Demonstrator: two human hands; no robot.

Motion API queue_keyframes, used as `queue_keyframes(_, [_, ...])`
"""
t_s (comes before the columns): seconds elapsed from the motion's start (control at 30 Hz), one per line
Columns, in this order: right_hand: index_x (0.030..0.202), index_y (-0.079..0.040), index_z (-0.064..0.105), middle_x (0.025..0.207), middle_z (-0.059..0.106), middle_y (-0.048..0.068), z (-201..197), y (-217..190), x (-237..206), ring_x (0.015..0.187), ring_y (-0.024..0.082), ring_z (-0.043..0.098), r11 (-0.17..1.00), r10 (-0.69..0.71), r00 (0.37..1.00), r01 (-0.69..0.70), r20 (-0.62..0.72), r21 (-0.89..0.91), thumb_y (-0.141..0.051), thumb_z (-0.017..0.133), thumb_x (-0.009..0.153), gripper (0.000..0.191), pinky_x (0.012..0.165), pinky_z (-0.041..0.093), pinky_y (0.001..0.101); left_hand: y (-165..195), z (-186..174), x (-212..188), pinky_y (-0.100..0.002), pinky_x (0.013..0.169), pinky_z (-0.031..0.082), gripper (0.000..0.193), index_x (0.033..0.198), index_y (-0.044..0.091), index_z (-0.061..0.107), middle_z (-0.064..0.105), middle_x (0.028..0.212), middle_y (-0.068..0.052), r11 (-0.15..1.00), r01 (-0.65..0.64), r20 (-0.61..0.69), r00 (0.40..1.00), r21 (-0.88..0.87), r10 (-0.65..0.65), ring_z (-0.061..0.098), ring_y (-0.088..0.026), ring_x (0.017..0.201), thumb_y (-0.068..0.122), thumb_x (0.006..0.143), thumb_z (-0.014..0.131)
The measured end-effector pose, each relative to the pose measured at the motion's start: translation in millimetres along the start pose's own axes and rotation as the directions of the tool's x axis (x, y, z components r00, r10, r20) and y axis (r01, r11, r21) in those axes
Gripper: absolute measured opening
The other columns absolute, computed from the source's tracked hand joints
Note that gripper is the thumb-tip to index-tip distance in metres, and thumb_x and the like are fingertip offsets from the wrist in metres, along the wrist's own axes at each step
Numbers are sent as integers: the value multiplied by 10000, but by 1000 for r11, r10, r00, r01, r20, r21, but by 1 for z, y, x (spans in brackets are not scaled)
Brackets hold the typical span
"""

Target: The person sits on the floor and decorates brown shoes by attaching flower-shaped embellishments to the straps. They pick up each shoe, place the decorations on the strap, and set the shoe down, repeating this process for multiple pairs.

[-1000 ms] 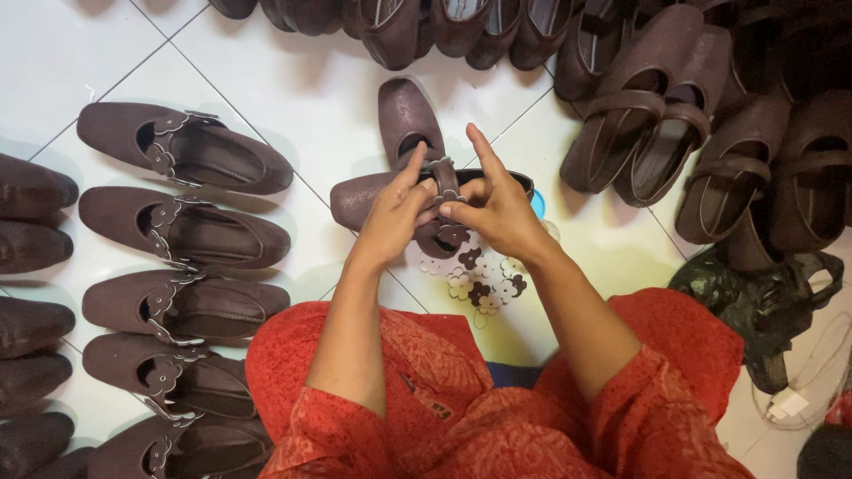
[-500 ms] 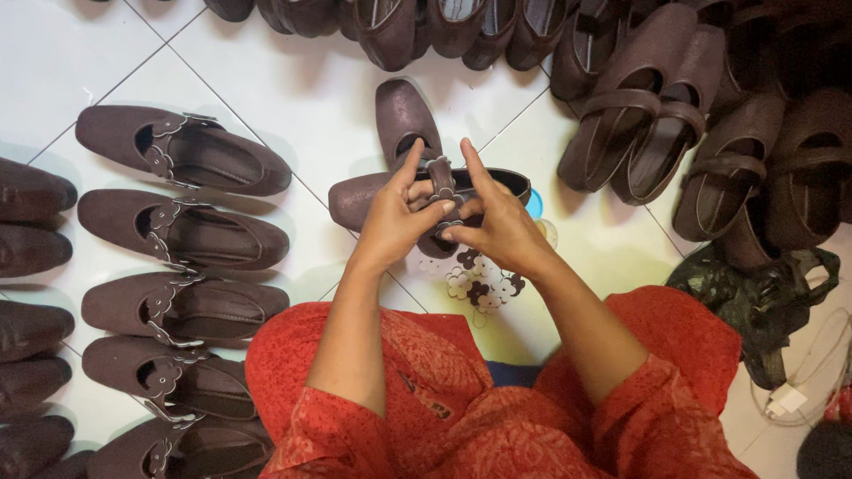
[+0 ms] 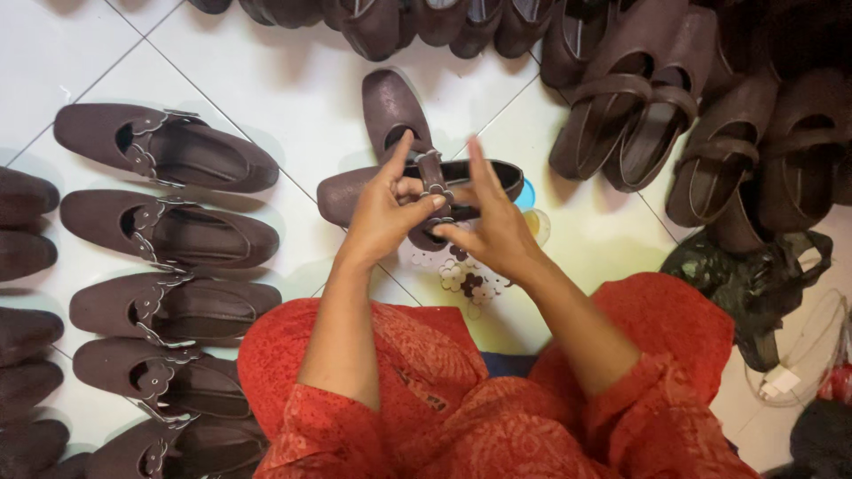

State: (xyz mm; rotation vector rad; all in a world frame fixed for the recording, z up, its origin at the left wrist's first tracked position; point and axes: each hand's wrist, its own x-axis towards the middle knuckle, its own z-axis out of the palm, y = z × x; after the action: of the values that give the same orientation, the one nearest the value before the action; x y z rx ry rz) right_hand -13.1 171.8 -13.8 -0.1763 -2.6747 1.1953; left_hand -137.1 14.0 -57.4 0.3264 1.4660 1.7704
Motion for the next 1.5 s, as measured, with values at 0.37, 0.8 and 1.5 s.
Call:
queue_keyframes(0.37, [1605,1,242,1030,751,145,36,31,-129,852,255,741,952,198,976,-214,-96,-217,-53,793,889,905,728,608,345,14,23,-19,-354,793,554,632,1595,57,417,753,951,-56,661,-88,-340,803,745,490,717,-189,842,286,1074,691])
queue_keyframes(0.8, [1423,5,460,900,677,160,32,32,-115,783,328,676,947,-129,979,74,-157,-314,27,739,841,646,677,531,416,2,74,-44,-393,747,578,150,1054,131,754,755,949,-77,514,-580,336,803,632,493,735,-283,829,245,961,727])
queue_keyframes(1.5, [1574,-139,371,1116,742,153,-27,37,-125,998,226,708,836,545,799,-491,-256,247,-129,711,958,703,900,565,351,-13,83,-38,-277,746,603,239,1177,128,775,801,991,-38,826,-275,223,957,493,186,759,-132,829,146,940,747])
